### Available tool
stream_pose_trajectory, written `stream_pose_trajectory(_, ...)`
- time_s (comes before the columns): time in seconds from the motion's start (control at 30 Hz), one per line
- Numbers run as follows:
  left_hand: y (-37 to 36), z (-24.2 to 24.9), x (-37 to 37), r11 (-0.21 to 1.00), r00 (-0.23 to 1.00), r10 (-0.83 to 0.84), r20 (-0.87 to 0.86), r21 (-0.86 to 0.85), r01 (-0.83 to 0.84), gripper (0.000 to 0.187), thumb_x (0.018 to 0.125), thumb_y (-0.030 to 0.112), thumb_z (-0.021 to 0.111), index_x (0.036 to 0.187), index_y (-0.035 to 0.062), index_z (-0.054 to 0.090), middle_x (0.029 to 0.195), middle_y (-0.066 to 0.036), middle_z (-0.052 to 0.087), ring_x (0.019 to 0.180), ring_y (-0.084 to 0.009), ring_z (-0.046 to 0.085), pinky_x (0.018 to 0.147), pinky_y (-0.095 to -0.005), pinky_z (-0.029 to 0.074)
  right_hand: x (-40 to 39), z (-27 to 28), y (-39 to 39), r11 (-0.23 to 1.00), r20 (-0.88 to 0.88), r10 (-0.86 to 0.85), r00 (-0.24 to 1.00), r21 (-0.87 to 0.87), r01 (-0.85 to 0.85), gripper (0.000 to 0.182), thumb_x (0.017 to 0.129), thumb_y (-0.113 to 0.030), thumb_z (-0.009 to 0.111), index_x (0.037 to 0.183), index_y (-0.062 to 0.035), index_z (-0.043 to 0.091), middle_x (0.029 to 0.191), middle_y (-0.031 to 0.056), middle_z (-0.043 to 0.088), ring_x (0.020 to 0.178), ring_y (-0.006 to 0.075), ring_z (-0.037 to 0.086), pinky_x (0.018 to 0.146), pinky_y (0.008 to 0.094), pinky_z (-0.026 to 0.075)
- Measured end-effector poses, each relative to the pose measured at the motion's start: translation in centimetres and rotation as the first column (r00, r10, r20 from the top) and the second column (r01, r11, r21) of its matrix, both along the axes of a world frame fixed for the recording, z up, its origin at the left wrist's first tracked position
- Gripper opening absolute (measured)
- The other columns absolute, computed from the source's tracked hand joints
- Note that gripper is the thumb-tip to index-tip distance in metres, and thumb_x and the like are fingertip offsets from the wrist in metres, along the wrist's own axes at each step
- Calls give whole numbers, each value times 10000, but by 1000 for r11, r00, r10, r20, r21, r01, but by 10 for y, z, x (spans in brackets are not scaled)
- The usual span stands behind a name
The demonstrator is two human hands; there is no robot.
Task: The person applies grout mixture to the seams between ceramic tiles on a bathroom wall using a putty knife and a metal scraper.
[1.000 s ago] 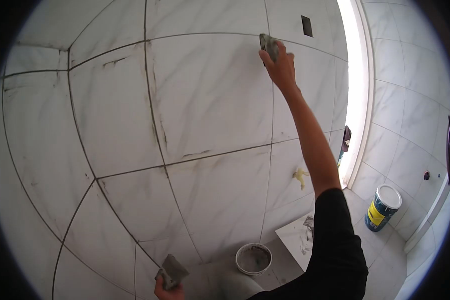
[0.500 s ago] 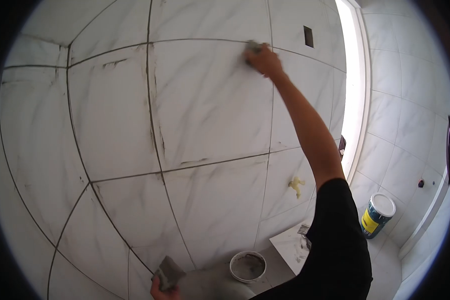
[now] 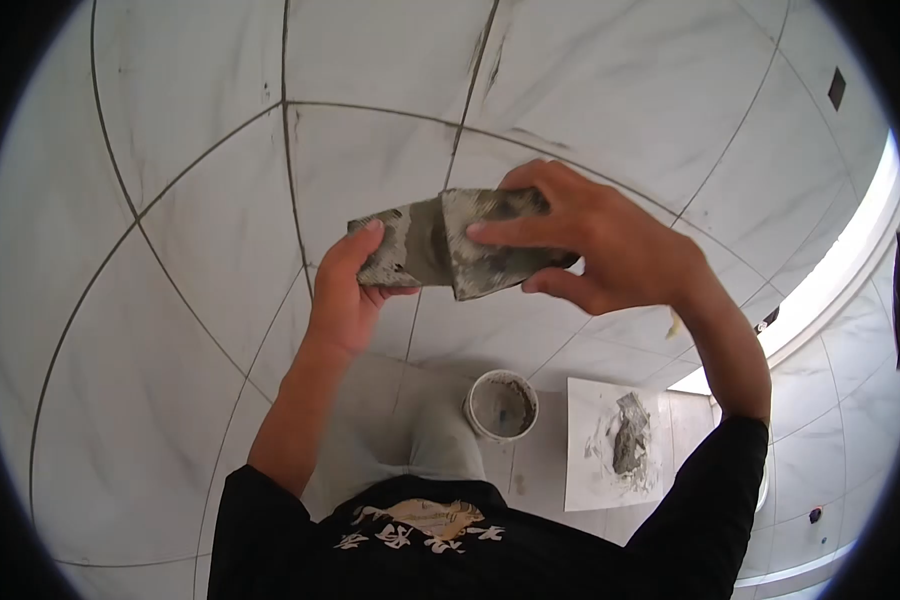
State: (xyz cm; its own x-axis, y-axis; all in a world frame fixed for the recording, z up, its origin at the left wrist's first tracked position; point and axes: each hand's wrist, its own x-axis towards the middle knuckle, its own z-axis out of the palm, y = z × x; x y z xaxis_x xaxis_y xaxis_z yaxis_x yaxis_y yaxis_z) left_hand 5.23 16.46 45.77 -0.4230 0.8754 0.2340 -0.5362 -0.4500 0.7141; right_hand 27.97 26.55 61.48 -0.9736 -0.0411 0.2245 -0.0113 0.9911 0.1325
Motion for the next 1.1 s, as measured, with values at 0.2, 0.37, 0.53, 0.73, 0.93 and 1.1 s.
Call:
stream_pose_trajectory(0.2, 17, -4, 3, 982, 997, 70, 16, 174, -72, 357, 984, 324, 547, 1193, 40, 605, 1081, -66, 687, 930, -177, 670, 676, -343, 552, 30, 24, 11, 915, -29, -233, 972, 330, 230, 593, 748, -116, 818, 1296, -274, 655, 1255, 128, 524, 1029, 312, 586, 880, 409, 534)
stream_pose_trajectory(0.37, 7, -43, -16, 991, 990, 133, 39, 29, -134, 373, 970, 342, 574, 1203, 52, 597, 1090, -68, 683, 912, -185, 674, 636, -339, 541, 101, 101, 87, 882, -693, -467, 548, -319, 348, 595, 923, -269, 693, 1460, -112, 489, 986, 90, 634, 841, 197, 616, 773, 306, 504)
stream_pose_trajectory(0.53, -1, -88, -9, 974, 981, 127, 146, -208, -95, 370, 958, 344, 593, 1218, 81, 580, 1089, -53, 682, 882, -178, 683, 599, -308, 565, 116, 175, 175, 650, -877, -480, 23, -338, 681, 697, 934, -495, 576, 1477, -88, 420, 1182, 293, 562, 1053, 401, 597, 919, 453, 502)
stream_pose_trajectory(0.73, -21, -107, -13, 965, 972, 178, 154, -221, -142, 371, 946, 353, 610, 1205, 88, 583, 1075, -47, 685, 869, -173, 686, 590, -299, 577, 83, 186, 210, 521, -872, -486, -53, -338, 784, 640, 914, -486, 585, 1417, -110, 457, 1290, 351, 444, 1173, 495, 529, 939, 519, 497)
stream_pose_trajectory(0.93, -26, -117, -40, 970, 973, 181, 144, -190, -153, 369, 936, 363, 624, 1187, 94, 600, 1067, -34, 690, 877, -161, 690, 575, -292, 573, 113, 176, 189, 513, -853, -514, -95, -394, 763, 615, 907, -504, 599, 1395, -143, 497, 1279, 313, 491, 1191, 449, 545, 979, 513, 478)
stream_pose_trajectory(1.1, -33, -115, -36, 969, 965, 203, 164, -175, -174, 335, 955, 350, 602, 1183, 106, 600, 1061, -36, 696, 849, -157, 700, 551, -275, 581, 129, 188, 216, 466, -870, -491, -37, -298, 833, 614, 911, -528, 587, 1379, -135, 527, 1232, 280, 545, 1154, 435, 580, 973, 508, 488)
